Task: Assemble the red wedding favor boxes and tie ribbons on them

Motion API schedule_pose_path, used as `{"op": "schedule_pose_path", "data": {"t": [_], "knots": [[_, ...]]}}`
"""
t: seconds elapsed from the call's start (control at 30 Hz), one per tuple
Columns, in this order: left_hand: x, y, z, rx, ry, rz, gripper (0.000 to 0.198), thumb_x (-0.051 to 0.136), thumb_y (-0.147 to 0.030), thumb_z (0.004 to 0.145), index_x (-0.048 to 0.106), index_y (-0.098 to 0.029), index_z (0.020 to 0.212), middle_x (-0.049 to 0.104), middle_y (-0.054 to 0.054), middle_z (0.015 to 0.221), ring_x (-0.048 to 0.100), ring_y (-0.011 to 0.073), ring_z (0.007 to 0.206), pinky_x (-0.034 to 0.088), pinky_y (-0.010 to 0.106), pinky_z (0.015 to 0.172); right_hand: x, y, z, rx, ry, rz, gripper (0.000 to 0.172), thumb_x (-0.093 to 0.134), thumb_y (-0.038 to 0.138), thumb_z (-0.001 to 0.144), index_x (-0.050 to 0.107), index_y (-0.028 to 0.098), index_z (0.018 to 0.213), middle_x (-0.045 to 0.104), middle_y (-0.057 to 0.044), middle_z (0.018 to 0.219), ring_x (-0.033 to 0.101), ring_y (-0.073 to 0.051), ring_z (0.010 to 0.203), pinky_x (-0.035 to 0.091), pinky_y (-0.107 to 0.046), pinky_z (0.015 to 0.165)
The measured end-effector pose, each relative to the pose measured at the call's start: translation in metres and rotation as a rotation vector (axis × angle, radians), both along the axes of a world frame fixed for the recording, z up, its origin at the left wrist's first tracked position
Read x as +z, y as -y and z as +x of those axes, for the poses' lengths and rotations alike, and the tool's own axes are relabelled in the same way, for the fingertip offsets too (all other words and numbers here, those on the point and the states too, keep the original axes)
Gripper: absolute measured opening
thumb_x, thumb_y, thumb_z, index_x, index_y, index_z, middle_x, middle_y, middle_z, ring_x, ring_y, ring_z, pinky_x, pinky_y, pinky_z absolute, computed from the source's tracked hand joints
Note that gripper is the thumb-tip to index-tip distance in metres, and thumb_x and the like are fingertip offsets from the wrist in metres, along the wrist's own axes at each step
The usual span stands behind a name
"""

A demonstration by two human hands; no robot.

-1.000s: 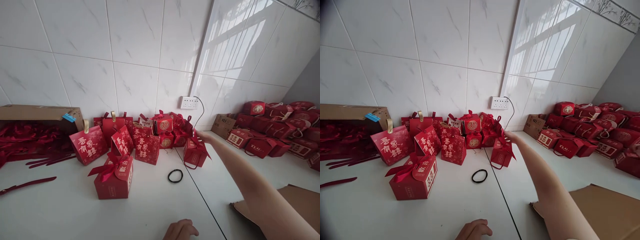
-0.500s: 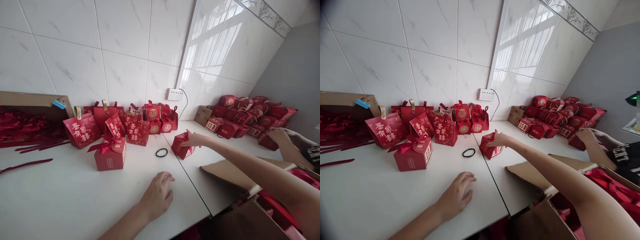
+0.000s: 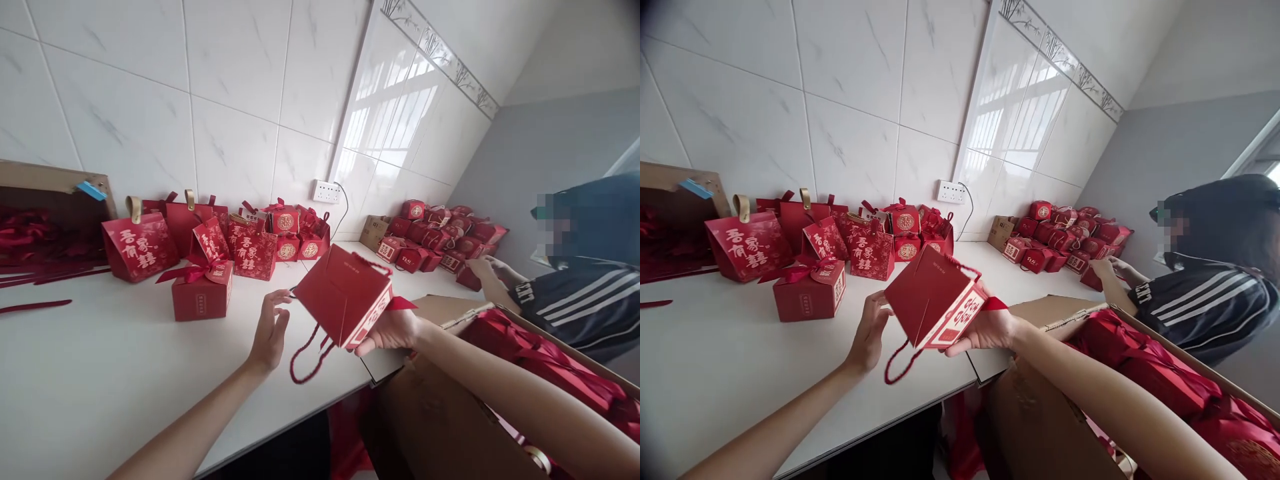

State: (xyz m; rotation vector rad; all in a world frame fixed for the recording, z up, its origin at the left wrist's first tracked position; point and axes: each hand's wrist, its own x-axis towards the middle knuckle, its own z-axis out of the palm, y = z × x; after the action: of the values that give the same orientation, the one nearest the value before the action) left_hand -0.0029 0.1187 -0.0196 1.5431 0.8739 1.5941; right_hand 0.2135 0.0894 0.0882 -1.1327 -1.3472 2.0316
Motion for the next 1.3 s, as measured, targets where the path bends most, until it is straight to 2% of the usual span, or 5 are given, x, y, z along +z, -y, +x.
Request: {"op": "schedule_pose_path", "data": {"t": [0.33, 0.5, 0.67, 1.07, 1.3], "knots": [[0.011, -0.016, -0.018, 0.276, 0.029, -0.019, 0.034, 0.037, -0.048, 0.085, 0.049, -0.019, 0.099, 0.055, 0.007, 0.105, 0.054, 0.0201, 0.096, 0.044, 0.034, 0.081, 0.005, 0.009, -0.024, -0.101, 0.738, 0.538, 0.065, 0.051, 0.068, 0.075, 0.042, 0.024, 0.123, 0.055, -0.011, 0.109, 0.059, -0.015, 0.070, 0.053, -0.023, 0.047], [0.015, -0.009, -0.015, 0.023, -0.101, -0.058, 0.034, 0.043, -0.049, 0.083, 0.053, -0.018, 0.094, 0.058, 0.005, 0.094, 0.058, 0.0189, 0.086, 0.047, 0.032, 0.076, 0.007, 0.012, -0.040, 0.123, 0.773, 0.510, 0.056, 0.045, 0.067, 0.080, 0.050, 0.021, 0.110, 0.059, -0.008, 0.092, 0.060, -0.013, 0.058, 0.044, -0.018, 0.036], [0.015, -0.006, -0.008, -0.193, -0.059, -0.216, 0.048, 0.052, -0.047, 0.079, 0.042, -0.019, 0.116, 0.054, 0.002, 0.093, 0.058, 0.0148, 0.078, 0.048, 0.028, 0.068, 0.001, -0.020, -0.024, -0.163, 0.947, 0.768, 0.040, 0.045, 0.055, 0.086, 0.051, 0.016, 0.090, 0.063, -0.007, 0.085, 0.052, -0.006, 0.042, 0.042, -0.019, 0.038], [0.028, -0.006, -0.011, 0.038, -0.505, 0.045, 0.029, 0.062, -0.043, 0.068, 0.062, -0.020, 0.085, 0.053, 0.009, 0.115, 0.047, 0.0288, 0.114, 0.038, 0.044, 0.099, -0.023, -0.044, -0.009, -0.120, 0.524, 0.381, 0.031, 0.061, 0.042, 0.081, 0.051, 0.015, 0.072, 0.060, -0.003, 0.076, 0.060, -0.012, 0.068, 0.053, -0.021, 0.050], [0.033, -0.011, -0.022, -0.279, -0.389, -0.091, 0.021, 0.051, -0.031, 0.074, 0.053, -0.019, 0.091, 0.052, 0.011, 0.125, 0.054, 0.0260, 0.111, 0.045, 0.039, 0.092, -0.019, -0.042, -0.002, 0.099, 0.302, 0.363, 0.036, 0.079, 0.042, 0.059, 0.060, 0.013, 0.070, 0.059, 0.005, 0.061, 0.053, -0.007, 0.057, 0.044, -0.021, 0.062]]}}
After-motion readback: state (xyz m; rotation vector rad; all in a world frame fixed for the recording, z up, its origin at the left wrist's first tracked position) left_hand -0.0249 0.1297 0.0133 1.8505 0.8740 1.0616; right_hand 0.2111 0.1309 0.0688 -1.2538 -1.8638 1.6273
